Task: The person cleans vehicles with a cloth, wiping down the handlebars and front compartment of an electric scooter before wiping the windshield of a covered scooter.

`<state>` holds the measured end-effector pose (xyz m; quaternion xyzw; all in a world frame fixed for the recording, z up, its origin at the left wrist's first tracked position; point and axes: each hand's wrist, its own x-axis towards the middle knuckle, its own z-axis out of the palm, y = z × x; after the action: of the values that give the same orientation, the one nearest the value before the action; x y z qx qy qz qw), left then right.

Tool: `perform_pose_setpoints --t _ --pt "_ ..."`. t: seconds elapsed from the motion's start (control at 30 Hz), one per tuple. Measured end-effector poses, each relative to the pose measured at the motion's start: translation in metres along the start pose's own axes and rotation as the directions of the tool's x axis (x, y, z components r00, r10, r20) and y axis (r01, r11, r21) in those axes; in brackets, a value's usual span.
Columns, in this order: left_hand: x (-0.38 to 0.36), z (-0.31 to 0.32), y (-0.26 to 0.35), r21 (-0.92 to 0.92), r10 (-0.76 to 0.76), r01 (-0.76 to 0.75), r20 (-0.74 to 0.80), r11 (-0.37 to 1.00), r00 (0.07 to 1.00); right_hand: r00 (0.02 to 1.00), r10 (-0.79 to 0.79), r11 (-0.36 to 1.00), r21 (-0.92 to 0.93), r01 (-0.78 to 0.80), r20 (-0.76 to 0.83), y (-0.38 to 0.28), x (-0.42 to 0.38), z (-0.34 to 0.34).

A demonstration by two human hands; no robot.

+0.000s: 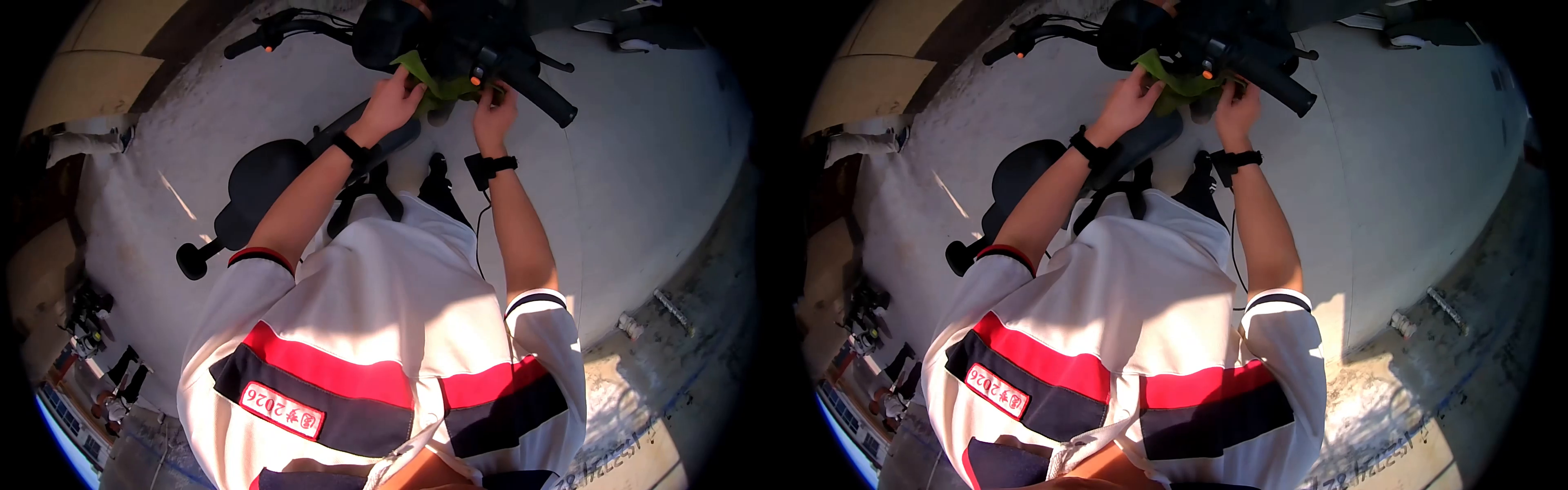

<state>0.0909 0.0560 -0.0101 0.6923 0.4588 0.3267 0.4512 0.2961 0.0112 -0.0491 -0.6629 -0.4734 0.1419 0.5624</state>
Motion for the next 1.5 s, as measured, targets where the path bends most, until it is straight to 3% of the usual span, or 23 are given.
perform_pose_setpoints --t 0.1,0.2,0.33,0.43,0.53,0.63,0.73,0.83,0.93,1.23,1.5 --pt "0.005 0.016 0.013 0.010 -0.078 0.078 0.065 0.997 0.995 0.999 0.026 0.993 0.120 -0.021 -0.042 0.004 0.008 -0.014" --pt "0.010 0.037 0.003 -0.014 -0.130 0.132 0.075 0.991 0.989 1.000 0.011 0.993 0.120 -0.008 -0.025 0.014 0.016 -0.027" --pt "0.021 0.051 0.000 0.054 -0.239 0.234 0.126 0.971 0.963 0.996 -0.086 0.991 -0.100 0.089 0.032 0.029 0.026 -0.040" --pt "0.035 0.068 -0.017 -0.038 -0.330 0.334 0.098 0.942 0.939 0.996 -0.076 0.996 -0.032 0.078 0.055 0.052 0.033 -0.035" --pt "0.044 0.083 -0.039 -0.258 -0.360 0.354 0.024 0.899 0.933 0.982 -0.124 0.990 -0.054 0.133 0.141 0.059 0.034 -0.034" --pt "0.044 0.090 -0.043 -0.058 -0.331 0.327 -0.073 0.943 0.941 0.957 -0.185 0.977 -0.063 0.204 0.225 0.060 0.036 -0.036" --pt "0.043 0.085 -0.029 -0.051 -0.365 0.363 -0.030 0.930 0.930 0.968 -0.139 0.989 0.080 0.125 0.210 0.054 0.036 -0.035" --pt "0.044 0.086 -0.012 -0.077 -0.419 0.415 -0.035 0.906 0.907 0.941 -0.175 0.983 -0.001 0.184 0.290 0.061 0.039 -0.040" --pt "0.049 0.094 -0.017 -0.026 -0.427 0.426 -0.086 0.904 0.900 0.921 -0.223 0.969 -0.032 0.246 0.321 0.065 0.039 -0.044" --pt "0.045 0.102 -0.027 -0.359 -0.285 0.214 -0.154 0.908 0.946 0.906 -0.173 0.982 -0.008 0.191 0.387 0.054 0.038 -0.054" --pt "0.034 0.095 0.003 -0.558 -0.290 0.175 -0.125 0.811 0.949 0.909 -0.093 0.995 0.023 0.092 0.406 0.038 0.035 -0.042"
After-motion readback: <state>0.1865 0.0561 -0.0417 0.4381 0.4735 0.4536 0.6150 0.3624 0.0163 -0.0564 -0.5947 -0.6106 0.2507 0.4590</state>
